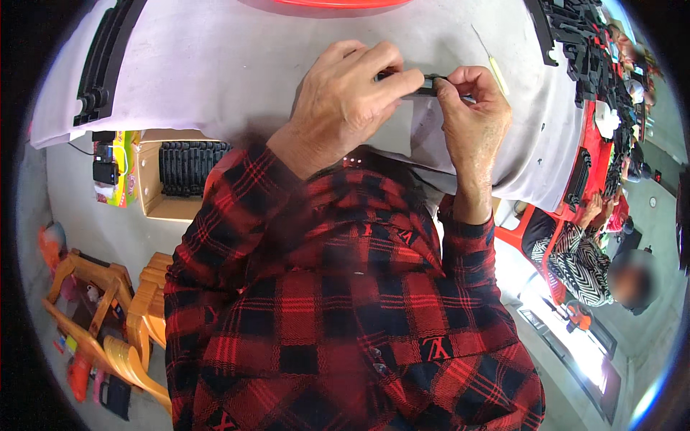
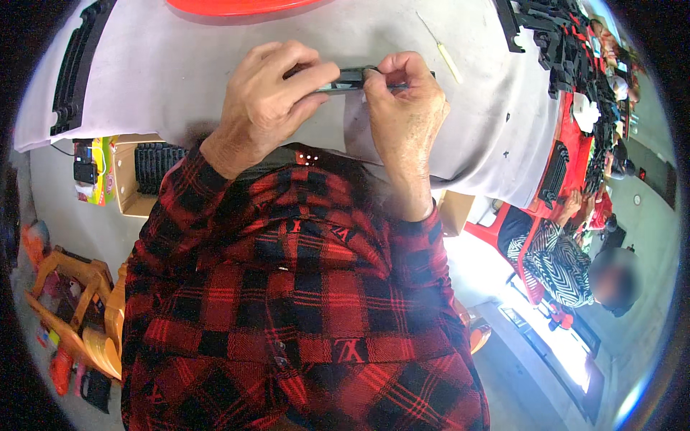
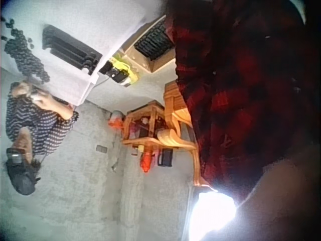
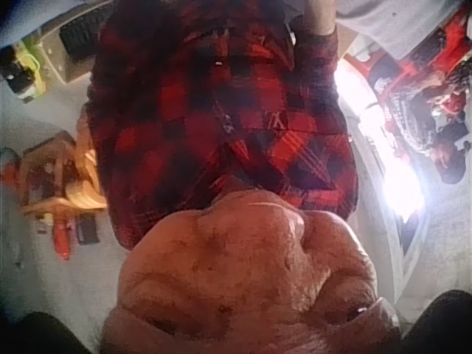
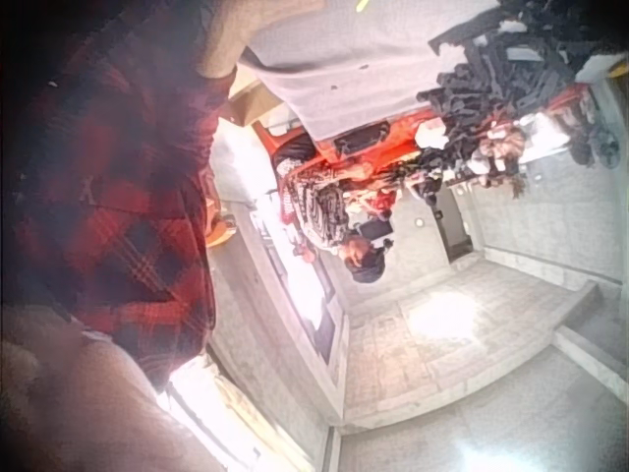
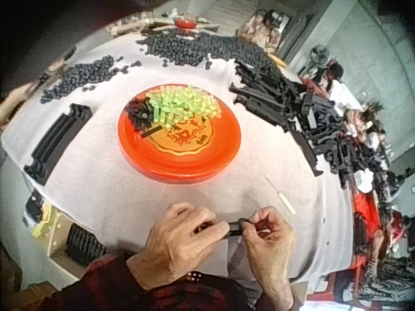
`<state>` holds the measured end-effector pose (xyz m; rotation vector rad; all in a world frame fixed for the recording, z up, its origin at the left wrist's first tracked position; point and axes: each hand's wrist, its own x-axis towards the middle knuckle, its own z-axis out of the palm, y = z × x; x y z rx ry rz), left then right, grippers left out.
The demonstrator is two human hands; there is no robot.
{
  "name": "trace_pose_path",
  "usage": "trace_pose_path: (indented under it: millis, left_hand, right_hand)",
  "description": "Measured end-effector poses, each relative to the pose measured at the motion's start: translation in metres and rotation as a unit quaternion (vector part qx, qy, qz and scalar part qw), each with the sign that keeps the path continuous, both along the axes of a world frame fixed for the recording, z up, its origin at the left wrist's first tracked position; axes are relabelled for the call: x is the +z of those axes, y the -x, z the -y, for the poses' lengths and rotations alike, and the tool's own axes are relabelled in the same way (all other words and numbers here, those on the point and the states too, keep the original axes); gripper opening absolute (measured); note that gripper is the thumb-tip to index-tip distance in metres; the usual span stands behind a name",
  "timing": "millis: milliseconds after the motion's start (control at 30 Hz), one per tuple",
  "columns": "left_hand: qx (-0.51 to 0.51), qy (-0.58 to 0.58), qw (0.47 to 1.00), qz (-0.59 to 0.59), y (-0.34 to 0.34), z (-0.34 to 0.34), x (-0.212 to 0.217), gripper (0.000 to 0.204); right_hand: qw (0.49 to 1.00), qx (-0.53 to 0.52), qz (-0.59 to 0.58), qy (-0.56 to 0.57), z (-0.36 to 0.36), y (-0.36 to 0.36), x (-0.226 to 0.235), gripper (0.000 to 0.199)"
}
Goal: The person assembles internal components into a black plastic housing using a small adjustment tool.
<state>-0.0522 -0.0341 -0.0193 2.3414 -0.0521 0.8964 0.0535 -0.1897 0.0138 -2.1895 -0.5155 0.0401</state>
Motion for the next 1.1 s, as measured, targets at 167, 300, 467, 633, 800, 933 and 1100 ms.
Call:
trace_pose_path:
  millis: [167, 300, 467, 633, 800, 933, 1100]
  left_hand:
    - [-0.002, -0.053, 0.998, -0.020, -0.001, 0.002, -0.006, 0.032]
    - [0.006, -0.067, 0.998, -0.020, 0.000, 0.002, -0.004, 0.026]
    - [0.014, -0.064, 0.998, -0.023, -0.001, 0.005, -0.005, 0.023]
    - [0.025, -0.065, 0.997, -0.020, -0.001, 0.007, -0.004, 0.023]
    - [0.032, -0.068, 0.997, -0.034, -0.001, 0.009, -0.004, 0.024]
    - [0.035, -0.074, 0.996, -0.033, -0.002, 0.009, -0.004, 0.025]
    - [0.022, -0.085, 0.995, -0.044, -0.003, 0.007, 0.006, 0.025]
  right_hand:
    - [0.999, -0.035, -0.037, -0.005, -0.003, 0.004, 0.000, 0.012]
    - [0.997, -0.035, -0.013, -0.060, -0.004, 0.005, -0.008, 0.012]
    - [0.995, -0.062, -0.001, -0.077, -0.005, 0.011, -0.013, 0.011]
    - [0.995, -0.053, 0.005, -0.079, -0.003, 0.010, -0.011, 0.007]
    - [0.993, -0.038, -0.006, -0.115, 0.003, 0.005, -0.022, 0.008]
    - [0.998, -0.022, 0.036, -0.043, 0.004, 0.014, -0.009, 0.018]
    - [0.999, 0.028, 0.022, -0.011, 0.011, 0.013, -0.002, 0.027]
